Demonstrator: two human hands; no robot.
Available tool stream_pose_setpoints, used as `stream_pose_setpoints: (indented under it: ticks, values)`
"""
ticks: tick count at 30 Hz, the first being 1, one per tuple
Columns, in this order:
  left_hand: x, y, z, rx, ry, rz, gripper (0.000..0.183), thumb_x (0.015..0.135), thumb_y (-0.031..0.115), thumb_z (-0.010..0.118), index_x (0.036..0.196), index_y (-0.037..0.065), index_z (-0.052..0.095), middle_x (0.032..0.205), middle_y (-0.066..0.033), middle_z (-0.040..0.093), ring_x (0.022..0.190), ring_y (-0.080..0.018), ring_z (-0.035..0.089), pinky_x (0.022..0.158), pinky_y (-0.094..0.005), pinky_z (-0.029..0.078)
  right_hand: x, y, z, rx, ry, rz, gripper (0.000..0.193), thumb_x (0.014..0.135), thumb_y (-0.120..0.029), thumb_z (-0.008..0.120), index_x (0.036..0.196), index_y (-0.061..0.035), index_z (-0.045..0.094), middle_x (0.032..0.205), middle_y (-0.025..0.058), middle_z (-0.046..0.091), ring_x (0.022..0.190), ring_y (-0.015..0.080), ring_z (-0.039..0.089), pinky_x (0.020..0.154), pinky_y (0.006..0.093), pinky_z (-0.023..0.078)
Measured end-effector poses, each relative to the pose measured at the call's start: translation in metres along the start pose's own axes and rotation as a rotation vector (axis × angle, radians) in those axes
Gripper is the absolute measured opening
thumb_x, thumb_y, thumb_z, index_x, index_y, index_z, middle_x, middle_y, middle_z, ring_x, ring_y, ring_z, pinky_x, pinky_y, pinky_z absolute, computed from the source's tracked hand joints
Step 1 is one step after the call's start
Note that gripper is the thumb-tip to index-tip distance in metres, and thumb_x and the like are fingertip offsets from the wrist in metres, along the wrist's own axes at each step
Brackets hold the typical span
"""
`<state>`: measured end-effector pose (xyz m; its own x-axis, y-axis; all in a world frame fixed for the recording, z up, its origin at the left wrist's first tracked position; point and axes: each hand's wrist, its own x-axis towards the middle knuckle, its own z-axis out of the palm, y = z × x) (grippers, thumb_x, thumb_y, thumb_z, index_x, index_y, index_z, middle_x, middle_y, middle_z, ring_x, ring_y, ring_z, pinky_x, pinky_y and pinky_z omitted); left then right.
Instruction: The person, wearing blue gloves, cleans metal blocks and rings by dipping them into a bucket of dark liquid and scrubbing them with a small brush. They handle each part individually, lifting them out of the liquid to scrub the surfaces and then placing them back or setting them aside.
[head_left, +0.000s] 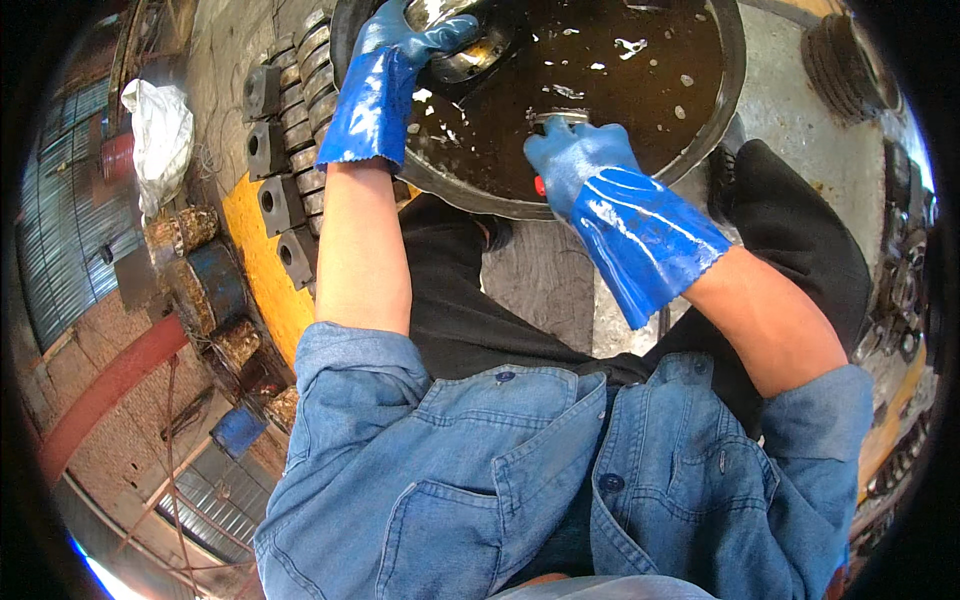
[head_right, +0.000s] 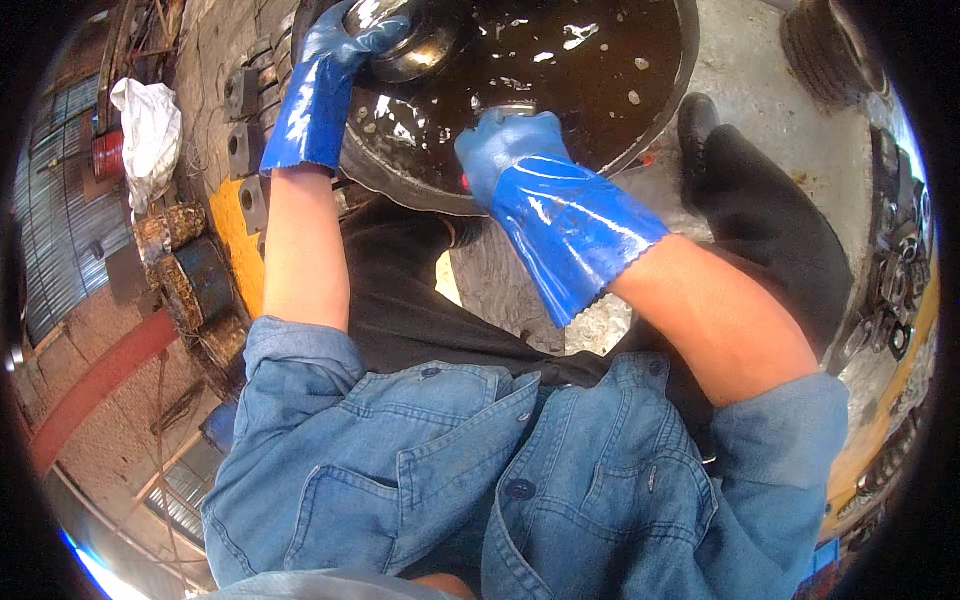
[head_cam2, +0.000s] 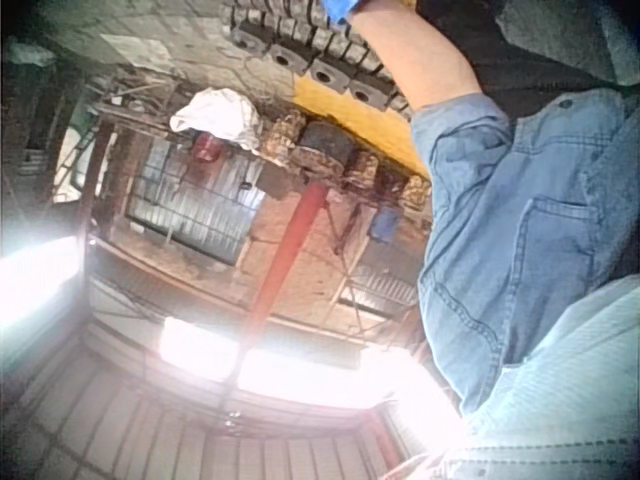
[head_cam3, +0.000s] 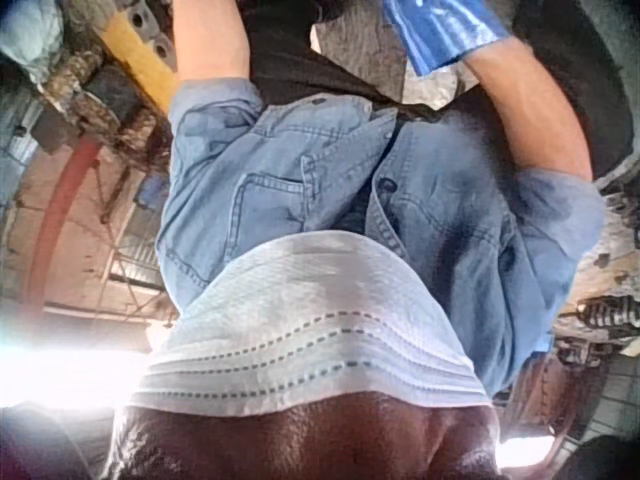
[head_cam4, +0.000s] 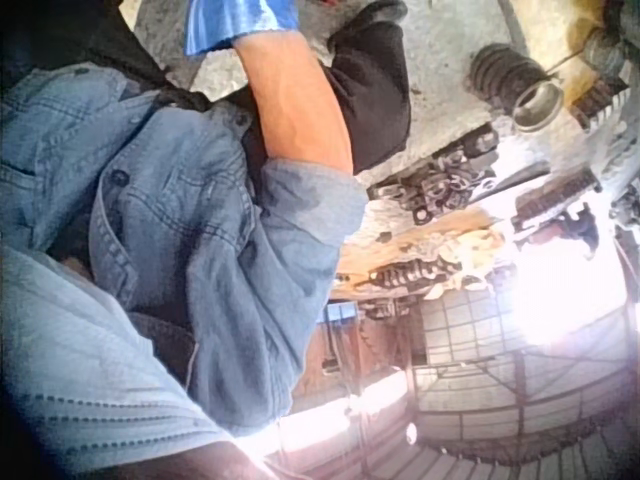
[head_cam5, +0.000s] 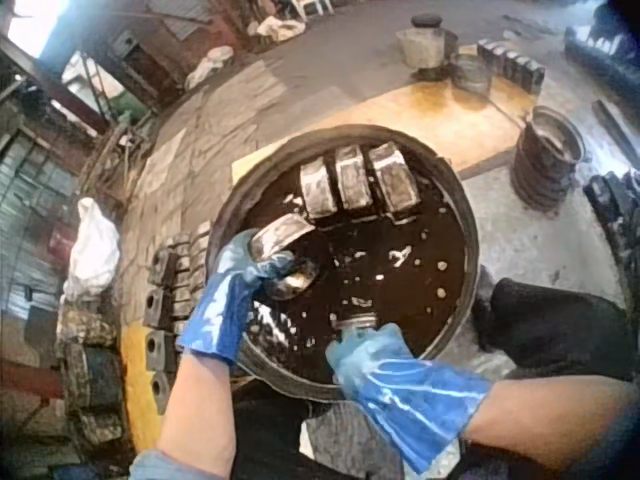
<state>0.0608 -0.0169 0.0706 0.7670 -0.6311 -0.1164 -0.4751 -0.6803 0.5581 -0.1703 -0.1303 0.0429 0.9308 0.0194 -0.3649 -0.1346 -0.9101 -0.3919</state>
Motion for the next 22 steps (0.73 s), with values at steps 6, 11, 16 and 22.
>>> stream_pose_setpoints:
  ticks: [6,11,16,22]
  values:
    - [0.005,-0.009,0.007,0.007,0.017,-0.013,0.088,0.079,0.046,0.091,0.147,0.003,0.057,0.135,-0.022,0.07,0.125,-0.0343,0.068,0.11,-0.0417,0.05,-0.004,-0.008,0.0,0.04,0.12,-0.073,0.031,0.087,-0.017,0.076,0.116,-0.0085,0.075,0.115,0.0164,0.074,0.104,0.0321,0.076,0.085,0.0483,0.058]
    - [0.017,-0.017,0.014,0.019,0.026,-0.017,0.085,0.079,0.048,0.091,0.146,0.006,0.059,0.134,-0.021,0.071,0.125,-0.0346,0.068,0.11,-0.0419,0.05,0.0,-0.012,0.0,-0.013,-0.012,-0.051,0.03,0.089,-0.017,0.073,0.118,-0.0113,0.072,0.12,0.0151,0.072,0.103,0.0302,0.077,0.08,0.0478,0.059]
    - [0.023,-0.024,0.02,0.029,0.032,-0.028,0.082,0.08,0.049,0.09,0.146,0.009,0.062,0.134,-0.0199,0.071,0.124,-0.0349,0.068,0.111,-0.0422,0.05,-0.002,-0.012,-0.004,0.033,-0.065,-0.085,0.029,0.09,-0.019,0.074,0.118,-0.0119,0.075,0.122,0.015,0.072,0.11,0.0291,0.075,0.085,0.0476,0.058]
    - [0.016,-0.045,0.007,0.069,0.082,-0.064,0.079,0.08,0.051,0.09,0.144,0.013,0.064,0.134,-0.0187,0.072,0.123,-0.0352,0.069,0.111,-0.0425,0.05,-0.005,-0.026,-0.011,0.035,-0.132,-0.136,0.033,0.088,-0.02,0.077,0.12,-0.0116,0.074,0.127,0.015,0.07,0.113,0.0284,0.074,0.087,0.0465,0.057]
